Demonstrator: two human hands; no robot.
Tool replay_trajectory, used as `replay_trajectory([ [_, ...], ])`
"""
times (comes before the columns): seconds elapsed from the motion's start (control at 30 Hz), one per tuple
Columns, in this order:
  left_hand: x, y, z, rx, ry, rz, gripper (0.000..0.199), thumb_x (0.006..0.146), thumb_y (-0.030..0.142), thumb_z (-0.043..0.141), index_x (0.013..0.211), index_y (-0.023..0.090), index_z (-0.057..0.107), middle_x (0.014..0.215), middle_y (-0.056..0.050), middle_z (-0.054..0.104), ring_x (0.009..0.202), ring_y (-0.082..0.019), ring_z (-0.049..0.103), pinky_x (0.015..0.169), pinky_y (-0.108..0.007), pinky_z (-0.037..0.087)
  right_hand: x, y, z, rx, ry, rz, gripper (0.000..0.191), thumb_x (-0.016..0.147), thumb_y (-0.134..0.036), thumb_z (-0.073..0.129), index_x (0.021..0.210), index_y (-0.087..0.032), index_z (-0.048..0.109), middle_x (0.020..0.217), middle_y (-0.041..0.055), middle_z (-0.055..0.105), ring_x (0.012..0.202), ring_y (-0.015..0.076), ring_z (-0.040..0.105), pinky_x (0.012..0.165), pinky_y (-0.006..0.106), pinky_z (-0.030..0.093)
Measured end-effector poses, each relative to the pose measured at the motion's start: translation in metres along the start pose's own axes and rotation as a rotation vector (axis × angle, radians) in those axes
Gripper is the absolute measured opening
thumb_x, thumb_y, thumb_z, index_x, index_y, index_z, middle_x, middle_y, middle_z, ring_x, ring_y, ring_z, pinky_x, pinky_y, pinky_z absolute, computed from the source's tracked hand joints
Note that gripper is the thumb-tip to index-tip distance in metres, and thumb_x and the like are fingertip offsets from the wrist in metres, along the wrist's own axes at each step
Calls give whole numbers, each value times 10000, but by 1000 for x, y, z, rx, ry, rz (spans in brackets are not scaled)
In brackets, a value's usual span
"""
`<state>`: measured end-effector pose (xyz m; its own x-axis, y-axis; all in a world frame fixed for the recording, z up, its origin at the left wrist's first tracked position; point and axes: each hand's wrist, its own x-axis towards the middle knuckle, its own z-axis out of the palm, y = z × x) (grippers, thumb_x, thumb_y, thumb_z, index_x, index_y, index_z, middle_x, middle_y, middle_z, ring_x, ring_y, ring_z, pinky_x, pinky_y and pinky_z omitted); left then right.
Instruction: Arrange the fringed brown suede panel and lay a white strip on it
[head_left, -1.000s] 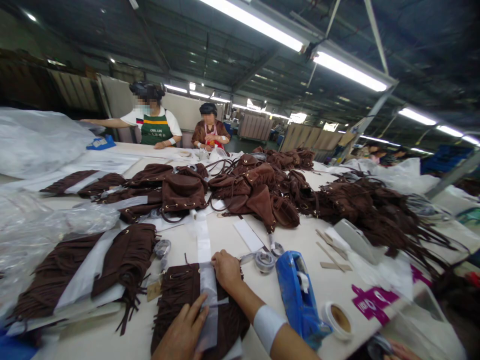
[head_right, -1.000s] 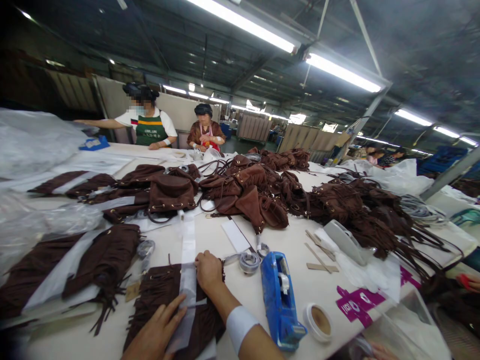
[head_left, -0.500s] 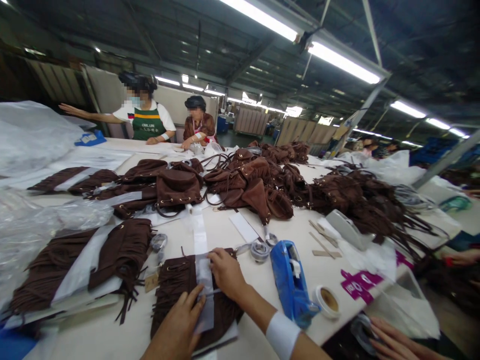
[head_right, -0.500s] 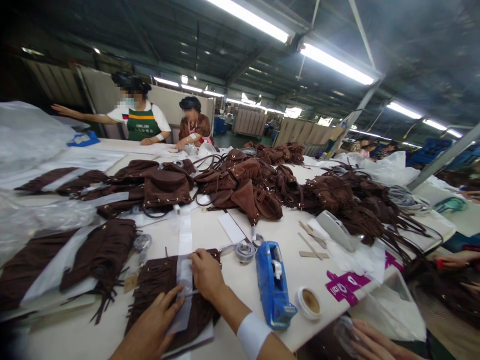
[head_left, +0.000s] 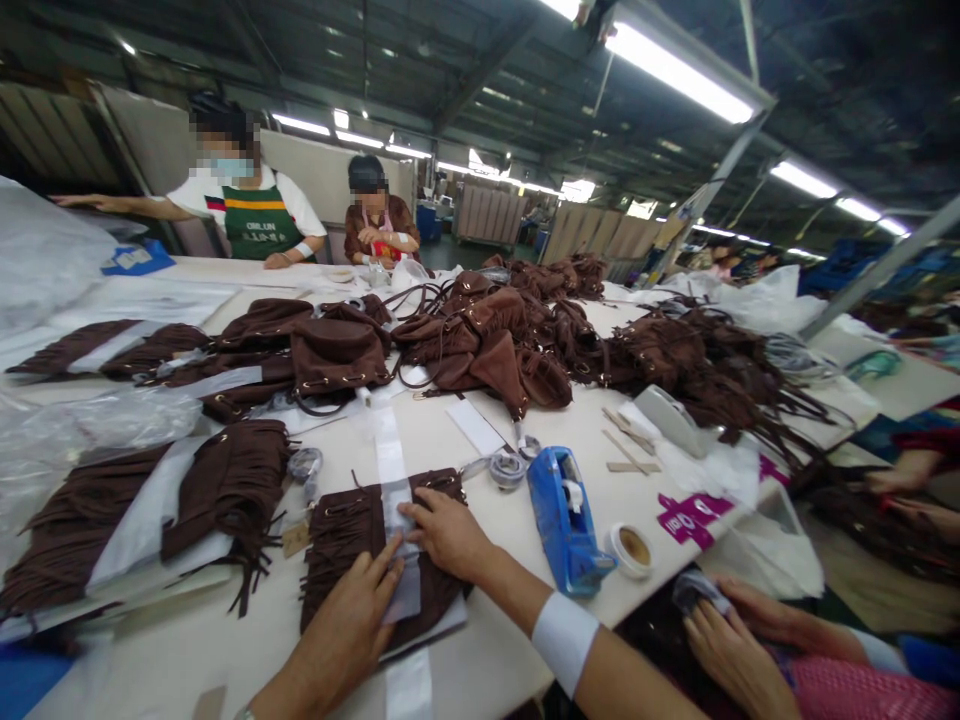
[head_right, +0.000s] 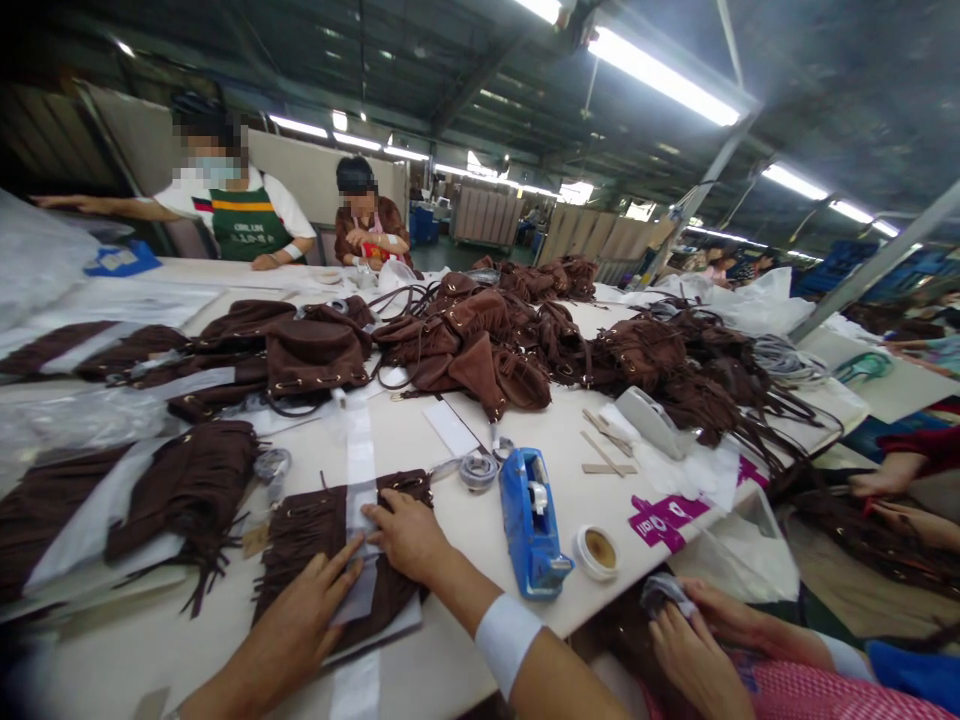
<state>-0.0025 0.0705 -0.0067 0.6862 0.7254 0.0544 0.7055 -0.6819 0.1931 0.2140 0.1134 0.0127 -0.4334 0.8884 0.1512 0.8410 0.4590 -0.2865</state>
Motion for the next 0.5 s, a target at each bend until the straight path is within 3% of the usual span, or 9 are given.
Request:
replay_trajectory([
  [0.13,0,1,-2,17,17,34,595,758,83,506,1347,156,556,1530,-136,442,1180,-301,581,1039,-476,479,1,-1,-7,-15,-88,-21,567,909,-348,634,1434,-230,457,1491,154,444,1325,283,487,1071,400,442],
  [0.33,0,1,-6,48,17,84,611,764,75,500,1371,136,528,1518,-149,454,1124,-296,587,1000,-456,477,4,-7,-13,-21,-130,-30,561,893,-289,631,1416,-183,458,1468,182,449,1314,308,490,1051,413,458],
  [0.5,-2,-3,-3,36,76,139,542,854,140,459,1391,187,509,1494,-142,483,1131,-288,583,998,-462,463,3,-10,-16,-8,-151,-30,577,885,-267,610,1423,-143,441,1476,213,437,1338,323,466,1060,439,446],
])
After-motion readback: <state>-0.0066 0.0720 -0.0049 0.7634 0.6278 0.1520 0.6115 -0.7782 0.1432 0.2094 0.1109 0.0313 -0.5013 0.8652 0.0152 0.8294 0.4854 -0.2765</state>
